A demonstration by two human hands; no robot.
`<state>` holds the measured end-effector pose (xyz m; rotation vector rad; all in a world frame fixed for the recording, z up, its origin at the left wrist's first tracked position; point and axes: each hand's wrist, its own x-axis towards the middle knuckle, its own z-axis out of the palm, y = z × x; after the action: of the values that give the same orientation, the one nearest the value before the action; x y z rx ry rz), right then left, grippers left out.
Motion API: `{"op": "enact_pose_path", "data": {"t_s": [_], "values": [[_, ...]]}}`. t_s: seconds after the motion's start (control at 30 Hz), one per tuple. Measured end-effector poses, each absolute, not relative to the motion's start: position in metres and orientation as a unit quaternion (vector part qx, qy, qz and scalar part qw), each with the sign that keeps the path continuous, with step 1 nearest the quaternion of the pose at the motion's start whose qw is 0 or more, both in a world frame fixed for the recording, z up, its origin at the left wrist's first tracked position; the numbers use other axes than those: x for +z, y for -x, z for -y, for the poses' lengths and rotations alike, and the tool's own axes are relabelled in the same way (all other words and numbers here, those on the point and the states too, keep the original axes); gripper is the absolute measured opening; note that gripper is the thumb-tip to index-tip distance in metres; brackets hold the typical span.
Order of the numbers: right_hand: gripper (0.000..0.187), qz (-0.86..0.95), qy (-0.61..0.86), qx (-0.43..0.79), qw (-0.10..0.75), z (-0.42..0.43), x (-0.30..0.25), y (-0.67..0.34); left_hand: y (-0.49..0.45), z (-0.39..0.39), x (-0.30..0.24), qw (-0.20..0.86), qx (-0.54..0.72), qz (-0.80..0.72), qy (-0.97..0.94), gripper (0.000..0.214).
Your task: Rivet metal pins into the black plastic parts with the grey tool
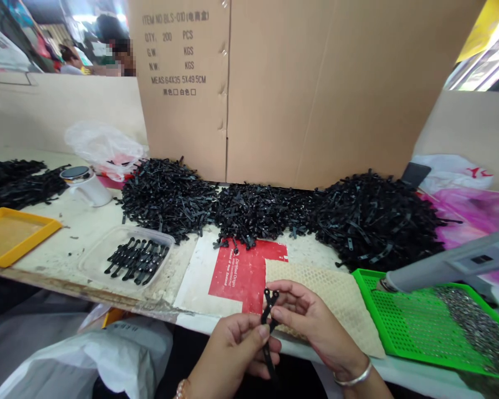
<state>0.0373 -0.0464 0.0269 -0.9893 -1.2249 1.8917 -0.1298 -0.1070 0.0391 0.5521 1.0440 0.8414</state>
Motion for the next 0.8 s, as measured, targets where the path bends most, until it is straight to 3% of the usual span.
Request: {"op": "enact_pose_path", "data": {"t_s": [0.8], "values": [[0.039, 0.488, 0.394, 0.684, 0.373, 0.050, 0.020, -0.028, 0.128, 0.107, 0.040, 0.727, 0.425, -0.478, -0.249, 0.039]]}}
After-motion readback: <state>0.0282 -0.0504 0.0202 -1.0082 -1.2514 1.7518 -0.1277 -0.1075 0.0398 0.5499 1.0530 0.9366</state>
